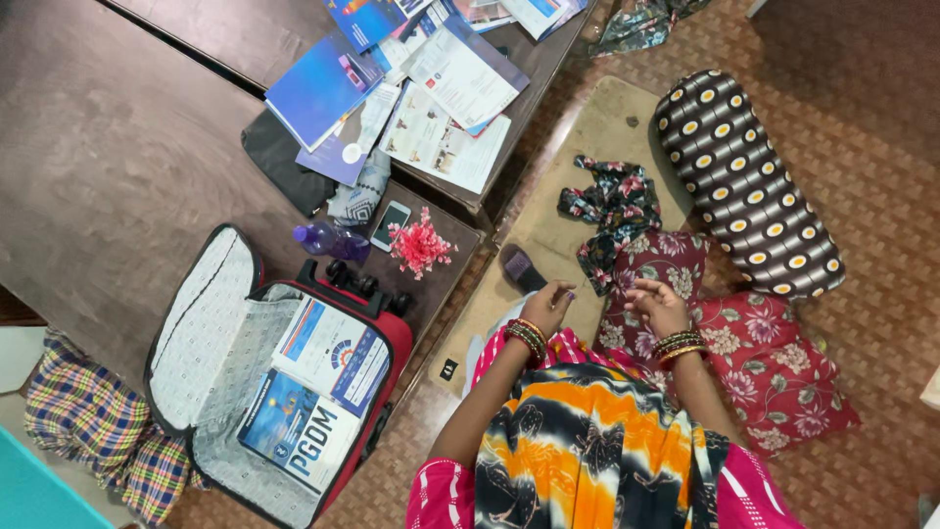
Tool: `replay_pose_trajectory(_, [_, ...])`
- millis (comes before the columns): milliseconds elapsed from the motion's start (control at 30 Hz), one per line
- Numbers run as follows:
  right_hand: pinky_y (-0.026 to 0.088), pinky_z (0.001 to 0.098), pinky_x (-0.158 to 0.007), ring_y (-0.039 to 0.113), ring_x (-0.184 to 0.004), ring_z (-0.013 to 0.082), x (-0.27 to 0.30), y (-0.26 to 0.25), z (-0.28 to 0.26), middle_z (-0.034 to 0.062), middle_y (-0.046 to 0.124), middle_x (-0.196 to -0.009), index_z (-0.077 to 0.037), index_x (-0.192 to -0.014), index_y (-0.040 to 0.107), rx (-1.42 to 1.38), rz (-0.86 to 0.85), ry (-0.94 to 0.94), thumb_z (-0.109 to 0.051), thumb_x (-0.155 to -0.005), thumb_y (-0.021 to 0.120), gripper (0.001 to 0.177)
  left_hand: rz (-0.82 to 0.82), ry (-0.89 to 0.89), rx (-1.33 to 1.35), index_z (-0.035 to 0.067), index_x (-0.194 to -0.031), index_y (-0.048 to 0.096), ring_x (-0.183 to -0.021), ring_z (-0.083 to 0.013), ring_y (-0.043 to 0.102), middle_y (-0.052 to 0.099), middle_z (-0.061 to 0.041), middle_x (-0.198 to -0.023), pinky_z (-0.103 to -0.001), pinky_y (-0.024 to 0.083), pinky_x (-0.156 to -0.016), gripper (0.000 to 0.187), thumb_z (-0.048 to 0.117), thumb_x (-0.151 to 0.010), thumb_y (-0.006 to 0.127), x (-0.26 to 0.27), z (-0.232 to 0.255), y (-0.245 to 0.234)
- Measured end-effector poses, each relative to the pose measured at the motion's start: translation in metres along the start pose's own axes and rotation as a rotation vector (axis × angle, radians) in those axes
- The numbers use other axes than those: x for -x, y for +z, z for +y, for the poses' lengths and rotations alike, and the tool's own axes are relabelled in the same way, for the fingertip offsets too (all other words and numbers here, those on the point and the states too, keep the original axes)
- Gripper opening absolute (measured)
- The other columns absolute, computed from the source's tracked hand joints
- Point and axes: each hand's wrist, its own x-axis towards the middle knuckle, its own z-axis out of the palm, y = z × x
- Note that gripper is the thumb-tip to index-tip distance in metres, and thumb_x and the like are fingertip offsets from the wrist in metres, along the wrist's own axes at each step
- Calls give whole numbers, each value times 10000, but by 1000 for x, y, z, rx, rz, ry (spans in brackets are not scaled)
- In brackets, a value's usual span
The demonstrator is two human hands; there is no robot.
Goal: The person organizes and packs documents, brochures, and books into a suitcase, placing them into specific pockets and sections.
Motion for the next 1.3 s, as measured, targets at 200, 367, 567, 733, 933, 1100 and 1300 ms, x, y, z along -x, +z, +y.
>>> replay_pose_trajectory(200, [584, 289, -724, 716, -878, 166, -110, 44, -74, 118, 731, -1126, -31, -1308, 596, 196, -162, -35, -58, -1003, 575, 307, 201, -100, 144, 87, -1212, 696, -969, -172, 759, 780, -97, -1018, -299, 580, -832, 242, 195, -1004, 635, -102, -6, -47])
replay_pose_trajectory(367, [584, 287, -760, 714, -889, 142, -195, 95, -146, 98, 735, -1122, -48, -1286, 616, 325, -242, -86, -50, -1008, 588, 279, 274, -91, 134, 85, -1225, 697, -939, -191, 722, 769, -120, -1044, -318, 557, -842, 256, 187, -999, 633, -170, 13, -93])
replay_pose_trajectory(567, [550, 273, -732, 697, -864, 130, -248, 138, -188, 86, 732, -1107, -57, -1285, 625, 376, -271, -91, -74, -1021, 580, 268, 373, -219, 42, 105, -1191, 720, -923, -157, 720, 752, -75, -1032, -306, 561, -824, 250, 209, -975, 647, -207, 49, -133])
replay_pose_trajectory(733, [580, 284, -738, 718, -879, 144, -311, 157, -185, 82, 732, -1096, -65, -1269, 620, 475, -440, -14, -98, -1004, 588, 269, 471, -219, 198, 60, -1206, 694, -949, -183, 732, 764, -106, -1047, -309, 576, -856, 269, 176, -967, 653, -250, 34, -132])
replay_pose_trajectory(933, [568, 294, -719, 732, -879, 166, -413, 202, -209, 68, 739, -1091, -80, -1286, 625, 758, -649, 28, -107, -979, 609, 308, 683, -224, 204, 66, -1282, 635, -1047, -200, 725, 742, -115, -1155, -325, 571, -893, 313, 172, -988, 636, -301, 20, -127])
replay_pose_trajectory(1100, [577, 320, -689, 729, -859, 187, -508, 237, -233, 84, 727, -1110, -101, -1319, 609, 803, -685, 100, -82, -947, 629, 373, 702, -442, 155, 83, -1267, 645, -1029, -260, 721, 729, -119, -1201, -356, 554, -906, 345, 178, -936, 668, -357, 51, -135])
replay_pose_trajectory(1300, [588, 367, -679, 695, -914, 191, -598, 272, -212, 106, 661, -1260, -122, -1418, 510, 945, -602, 319, -78, -876, 694, 574, 772, -438, -2, 62, -1329, 601, -1240, -355, 588, 633, -175, -1333, -420, 448, -1068, 414, 186, -942, 678, -422, 53, -155])
